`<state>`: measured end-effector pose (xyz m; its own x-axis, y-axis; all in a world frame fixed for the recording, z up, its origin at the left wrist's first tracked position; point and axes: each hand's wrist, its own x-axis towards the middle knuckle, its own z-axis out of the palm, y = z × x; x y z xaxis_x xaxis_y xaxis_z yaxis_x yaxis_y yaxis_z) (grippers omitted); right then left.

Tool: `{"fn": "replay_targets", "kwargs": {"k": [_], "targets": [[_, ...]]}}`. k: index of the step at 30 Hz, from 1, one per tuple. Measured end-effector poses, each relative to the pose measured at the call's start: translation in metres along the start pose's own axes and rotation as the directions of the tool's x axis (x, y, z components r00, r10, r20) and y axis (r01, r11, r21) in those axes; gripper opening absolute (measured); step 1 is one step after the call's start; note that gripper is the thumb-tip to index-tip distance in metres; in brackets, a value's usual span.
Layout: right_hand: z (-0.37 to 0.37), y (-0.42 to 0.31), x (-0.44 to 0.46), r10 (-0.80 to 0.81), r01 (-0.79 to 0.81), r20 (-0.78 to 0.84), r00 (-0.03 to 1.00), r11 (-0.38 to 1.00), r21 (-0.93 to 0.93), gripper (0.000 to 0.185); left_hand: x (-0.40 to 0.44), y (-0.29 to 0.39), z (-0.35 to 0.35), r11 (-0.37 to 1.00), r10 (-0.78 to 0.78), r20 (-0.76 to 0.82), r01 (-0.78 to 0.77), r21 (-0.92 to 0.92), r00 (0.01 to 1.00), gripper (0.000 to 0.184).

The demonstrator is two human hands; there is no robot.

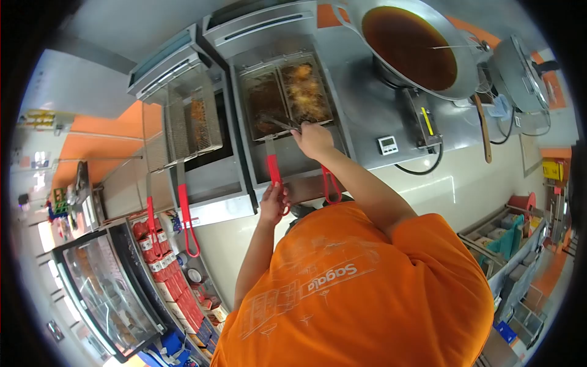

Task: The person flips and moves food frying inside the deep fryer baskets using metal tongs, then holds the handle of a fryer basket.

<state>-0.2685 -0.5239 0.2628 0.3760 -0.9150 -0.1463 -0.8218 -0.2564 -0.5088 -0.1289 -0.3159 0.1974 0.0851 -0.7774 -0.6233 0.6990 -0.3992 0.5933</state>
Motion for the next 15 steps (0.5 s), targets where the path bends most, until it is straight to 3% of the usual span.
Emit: {"fn": "replay_targets", "kwargs": {"k": [1, 5, 10, 15], "targets": [[-0.001, -0.001, -0.001, -0.014, 0.014, -0.005, 1.0, 1.0, -0.005, 0.041, 0.0, -0.002, 0.002, 0.999, 0.03, -0.041, -0.028, 0.041, 0.999, 0.02], [0.01, 0.006, 0.002, -0.073, 0.071, -0.028, 0.997, 0.997, -0.037, 0.043, -0.01, -0.008, 0.011, 0.977, 0.152, 0.056, -0.159, 0.146, 0.987, 0.019], [-0.009, -0.004, 0.004, -0.064, 0.066, 0.024, 0.998, 0.994, -0.083, 0.043, -0.019, 0.005, 0.013, 0.953, 0.188, 0.094, -0.205, 0.225, 0.978, 0.022], [-0.029, -0.005, 0.015, -0.12, 0.112, -0.086, 0.989, 0.99, -0.087, 0.046, -0.041, 0.015, 0.014, 0.924, 0.24, 0.129, -0.267, 0.275, 0.962, 0.028]]}}
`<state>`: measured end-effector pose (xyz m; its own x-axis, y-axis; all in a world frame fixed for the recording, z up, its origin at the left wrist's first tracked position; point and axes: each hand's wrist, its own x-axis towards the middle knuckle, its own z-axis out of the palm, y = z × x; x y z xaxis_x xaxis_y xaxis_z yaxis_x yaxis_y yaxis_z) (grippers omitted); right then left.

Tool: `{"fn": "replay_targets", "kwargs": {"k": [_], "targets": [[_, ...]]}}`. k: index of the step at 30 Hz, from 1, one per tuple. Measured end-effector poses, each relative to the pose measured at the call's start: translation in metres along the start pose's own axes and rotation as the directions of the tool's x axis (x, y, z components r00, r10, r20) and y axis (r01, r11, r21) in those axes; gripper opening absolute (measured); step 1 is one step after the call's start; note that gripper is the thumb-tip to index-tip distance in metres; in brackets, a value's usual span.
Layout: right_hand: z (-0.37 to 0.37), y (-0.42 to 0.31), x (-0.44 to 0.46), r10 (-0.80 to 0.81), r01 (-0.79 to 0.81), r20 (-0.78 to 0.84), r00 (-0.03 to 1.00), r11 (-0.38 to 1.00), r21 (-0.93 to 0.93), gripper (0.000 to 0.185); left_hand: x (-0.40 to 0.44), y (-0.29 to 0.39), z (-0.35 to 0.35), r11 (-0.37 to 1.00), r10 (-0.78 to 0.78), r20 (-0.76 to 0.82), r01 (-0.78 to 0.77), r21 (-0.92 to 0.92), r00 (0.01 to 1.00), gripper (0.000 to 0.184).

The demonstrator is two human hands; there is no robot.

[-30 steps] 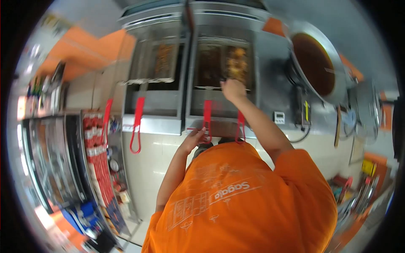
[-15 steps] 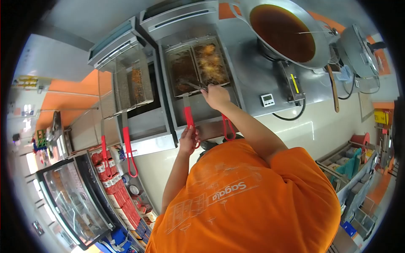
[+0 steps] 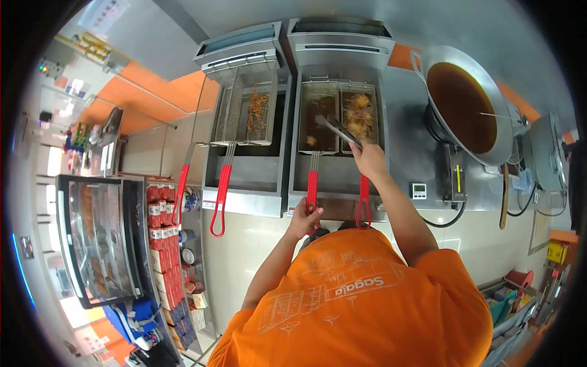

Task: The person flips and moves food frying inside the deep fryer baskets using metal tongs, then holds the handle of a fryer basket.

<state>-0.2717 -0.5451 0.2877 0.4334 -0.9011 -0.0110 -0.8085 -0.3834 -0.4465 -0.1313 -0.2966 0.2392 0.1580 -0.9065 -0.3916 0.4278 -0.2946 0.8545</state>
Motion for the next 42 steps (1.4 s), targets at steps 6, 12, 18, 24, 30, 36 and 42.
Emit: {"fn": "replay_targets", "kwargs": {"k": [6, 12, 18, 24, 30, 36, 42], "targets": [[-0.03, -0.017, 0.008, -0.056, 0.054, -0.02, 0.998, 0.994, -0.097, 0.043, -0.021, 0.001, 0.002, 0.994, 0.024, 0.044, -0.019, -0.104, 0.999, 0.033], [-0.026, -0.019, 0.02, -0.132, 0.135, 0.029, 0.991, 0.977, -0.165, 0.037, -0.03, -0.001, 0.002, 0.999, 0.021, 0.024, -0.02, -0.039, 0.999, 0.043], [-0.019, -0.026, 0.025, -0.314, 0.349, 0.187, 0.931, 0.917, -0.193, 0.031, -0.032, -0.002, 0.003, 0.998, 0.002, 0.022, -0.001, -0.055, 1.0, 0.041], [0.022, -0.028, 0.034, -0.437, 0.526, 0.333, 0.835, 0.813, -0.251, 0.023, -0.032, 0.009, 0.009, 0.999, -0.016, 0.027, 0.017, -0.046, 1.0, 0.039], [0.033, -0.026, 0.043, -0.415, 0.509, 0.334, 0.846, 0.815, -0.277, 0.022, -0.03, 0.005, 0.01, 0.999, 0.008, 0.015, -0.007, -0.04, 1.0, 0.04], [0.02, -0.023, 0.048, -0.036, 0.089, 0.306, 0.951, 0.983, -0.163, 0.034, -0.031, 0.002, 0.005, 0.999, -0.019, 0.022, 0.02, -0.038, 1.0, 0.041], [0.009, -0.026, 0.049, 0.074, -0.036, 0.201, 0.977, 0.982, -0.184, 0.036, -0.027, 0.003, 0.006, 0.998, 0.006, 0.027, -0.004, -0.068, 1.0, 0.04]]}}
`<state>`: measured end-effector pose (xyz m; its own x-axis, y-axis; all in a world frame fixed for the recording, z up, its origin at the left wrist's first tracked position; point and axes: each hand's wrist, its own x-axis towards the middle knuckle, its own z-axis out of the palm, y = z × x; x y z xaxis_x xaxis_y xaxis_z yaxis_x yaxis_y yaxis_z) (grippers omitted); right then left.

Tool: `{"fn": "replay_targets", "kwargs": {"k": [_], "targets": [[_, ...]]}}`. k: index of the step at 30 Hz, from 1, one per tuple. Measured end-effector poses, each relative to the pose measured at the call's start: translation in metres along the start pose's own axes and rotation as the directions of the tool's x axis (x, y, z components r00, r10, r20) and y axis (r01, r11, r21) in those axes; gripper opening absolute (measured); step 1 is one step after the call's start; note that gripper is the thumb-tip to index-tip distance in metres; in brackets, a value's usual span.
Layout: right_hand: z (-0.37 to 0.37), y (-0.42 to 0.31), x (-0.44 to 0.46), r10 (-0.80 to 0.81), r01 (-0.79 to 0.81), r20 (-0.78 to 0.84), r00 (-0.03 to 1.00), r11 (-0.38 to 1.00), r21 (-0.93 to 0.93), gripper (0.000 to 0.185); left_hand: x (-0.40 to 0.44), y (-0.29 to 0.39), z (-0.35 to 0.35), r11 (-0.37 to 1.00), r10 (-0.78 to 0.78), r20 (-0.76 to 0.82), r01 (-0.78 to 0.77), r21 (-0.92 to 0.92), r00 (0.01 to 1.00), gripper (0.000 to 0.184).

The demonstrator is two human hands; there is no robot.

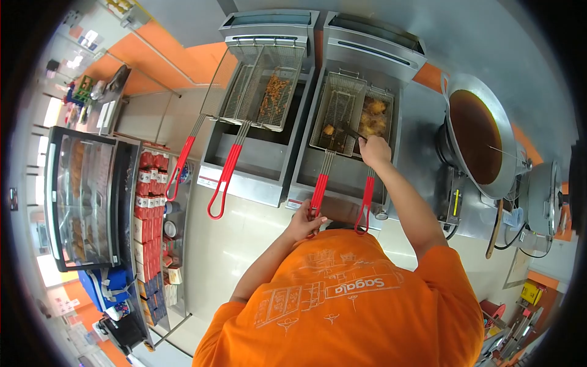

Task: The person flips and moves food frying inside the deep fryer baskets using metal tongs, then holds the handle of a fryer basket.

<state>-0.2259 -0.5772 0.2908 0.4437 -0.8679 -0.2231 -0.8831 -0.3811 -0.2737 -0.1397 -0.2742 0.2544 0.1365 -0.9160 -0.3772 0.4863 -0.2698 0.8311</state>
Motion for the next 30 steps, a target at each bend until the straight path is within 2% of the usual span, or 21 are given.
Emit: {"fn": "replay_targets", "kwargs": {"k": [6, 9, 12, 15, 22, 25, 30], "targets": [[-0.001, -0.008, -0.003, -0.182, 0.177, -0.026, 0.983, 0.973, -0.147, 0.038, 0.004, 0.0, -0.001, 0.999, -0.024, -0.001, 0.024, 0.049, 1.0, 0.042], [0.027, -0.003, 0.01, -0.208, 0.199, -0.025, 0.978, 0.959, -0.203, 0.034, 0.007, -0.001, -0.001, 0.998, -0.016, 0.009, 0.016, 0.061, 1.0, 0.041], [0.039, 0.001, 0.015, -0.28, 0.283, 0.05, 0.959, 0.93, -0.233, 0.031, 0.006, 0.006, 0.005, 0.999, 0.019, -0.021, -0.018, 0.027, 1.0, 0.036], [0.037, 0.0, 0.012, -0.292, 0.301, 0.073, 0.954, 0.925, -0.232, 0.028, 0.006, 0.006, 0.005, 1.0, 0.025, -0.023, -0.025, 0.015, 0.999, 0.036], [0.017, -0.003, 0.005, -0.246, 0.242, -0.001, 0.969, 0.956, -0.165, 0.034, 0.007, 0.005, 0.002, 0.998, 0.025, -0.037, -0.022, 0.065, 0.999, 0.035], [0.013, -0.002, 0.013, -0.167, 0.159, -0.061, 0.984, 0.981, -0.112, 0.041, 0.009, 0.001, 0.0, 0.998, 0.023, -0.04, -0.02, 0.065, 0.999, 0.035], [0.011, -0.003, 0.03, 0.012, -0.015, -0.046, 0.999, 0.998, -0.066, 0.041, 0.011, 0.003, -0.002, 0.998, 0.012, -0.029, -0.01, 0.064, 1.0, 0.036]]}}
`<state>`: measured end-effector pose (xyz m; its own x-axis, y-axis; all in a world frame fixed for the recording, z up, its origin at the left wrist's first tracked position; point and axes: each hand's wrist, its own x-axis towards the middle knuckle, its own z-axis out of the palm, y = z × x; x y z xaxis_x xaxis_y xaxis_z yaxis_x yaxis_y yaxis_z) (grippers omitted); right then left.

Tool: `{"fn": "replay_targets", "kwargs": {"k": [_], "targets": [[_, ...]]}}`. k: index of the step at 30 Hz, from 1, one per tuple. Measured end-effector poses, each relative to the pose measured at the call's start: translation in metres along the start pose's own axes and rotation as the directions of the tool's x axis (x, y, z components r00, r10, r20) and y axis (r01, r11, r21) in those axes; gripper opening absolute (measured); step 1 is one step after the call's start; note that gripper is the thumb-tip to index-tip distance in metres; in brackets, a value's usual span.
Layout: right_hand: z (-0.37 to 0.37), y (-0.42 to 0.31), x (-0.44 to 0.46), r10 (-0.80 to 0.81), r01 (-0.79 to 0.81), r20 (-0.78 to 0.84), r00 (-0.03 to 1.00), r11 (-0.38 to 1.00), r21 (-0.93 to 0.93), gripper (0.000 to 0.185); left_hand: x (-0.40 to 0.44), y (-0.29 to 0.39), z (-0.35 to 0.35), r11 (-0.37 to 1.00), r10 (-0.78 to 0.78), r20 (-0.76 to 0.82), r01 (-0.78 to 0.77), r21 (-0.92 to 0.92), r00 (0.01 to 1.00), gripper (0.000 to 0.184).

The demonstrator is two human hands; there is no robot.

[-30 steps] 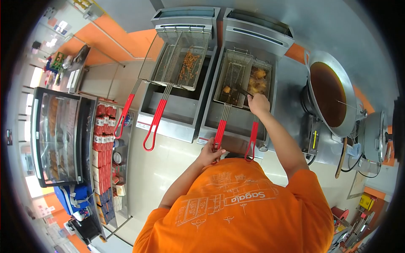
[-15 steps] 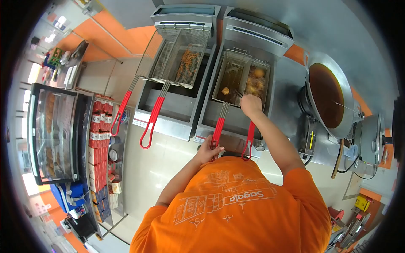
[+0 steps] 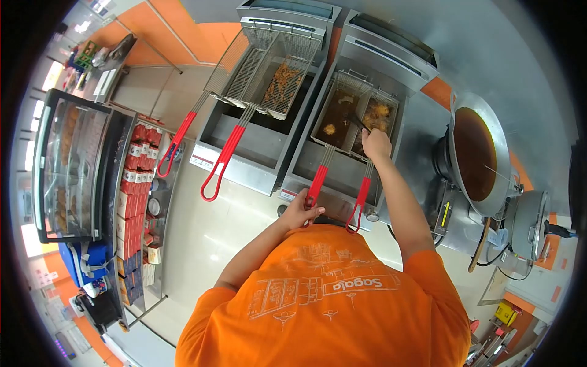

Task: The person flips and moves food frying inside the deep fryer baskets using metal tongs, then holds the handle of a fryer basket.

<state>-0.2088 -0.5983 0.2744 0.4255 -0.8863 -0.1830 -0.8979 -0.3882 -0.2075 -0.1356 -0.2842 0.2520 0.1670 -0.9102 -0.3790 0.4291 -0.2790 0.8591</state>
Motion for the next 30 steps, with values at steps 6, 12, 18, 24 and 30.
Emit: {"fn": "replay_targets", "kwargs": {"k": [6, 12, 18, 24, 30], "targets": [[-0.019, -0.01, -0.012, 0.023, -0.023, 0.014, 1.0, 1.0, 0.007, 0.042, 0.0, -0.002, -0.002, 1.0, 0.024, 0.011, -0.024, -0.008, 1.0, 0.037], [-0.014, -0.018, -0.03, -0.191, 0.198, 0.093, 0.977, 0.978, -0.072, 0.041, 0.002, 0.001, -0.002, 1.0, 0.004, 0.003, -0.004, 0.019, 1.0, 0.038], [0.002, -0.032, -0.037, -0.326, 0.348, 0.158, 0.932, 0.927, -0.138, 0.03, 0.011, -0.004, -0.004, 1.0, 0.002, 0.006, -0.002, -0.007, 1.0, 0.042], [0.044, -0.031, -0.016, -0.473, 0.487, 0.118, 0.873, 0.847, -0.212, 0.025, 0.01, 0.003, -0.006, 1.0, -0.023, -0.001, 0.023, 0.005, 1.0, 0.04], [0.048, -0.039, -0.005, -0.534, 0.551, 0.139, 0.834, 0.798, -0.243, 0.017, 0.012, 0.007, -0.005, 1.0, -0.002, 0.0, 0.002, 0.002, 1.0, 0.044]]}}
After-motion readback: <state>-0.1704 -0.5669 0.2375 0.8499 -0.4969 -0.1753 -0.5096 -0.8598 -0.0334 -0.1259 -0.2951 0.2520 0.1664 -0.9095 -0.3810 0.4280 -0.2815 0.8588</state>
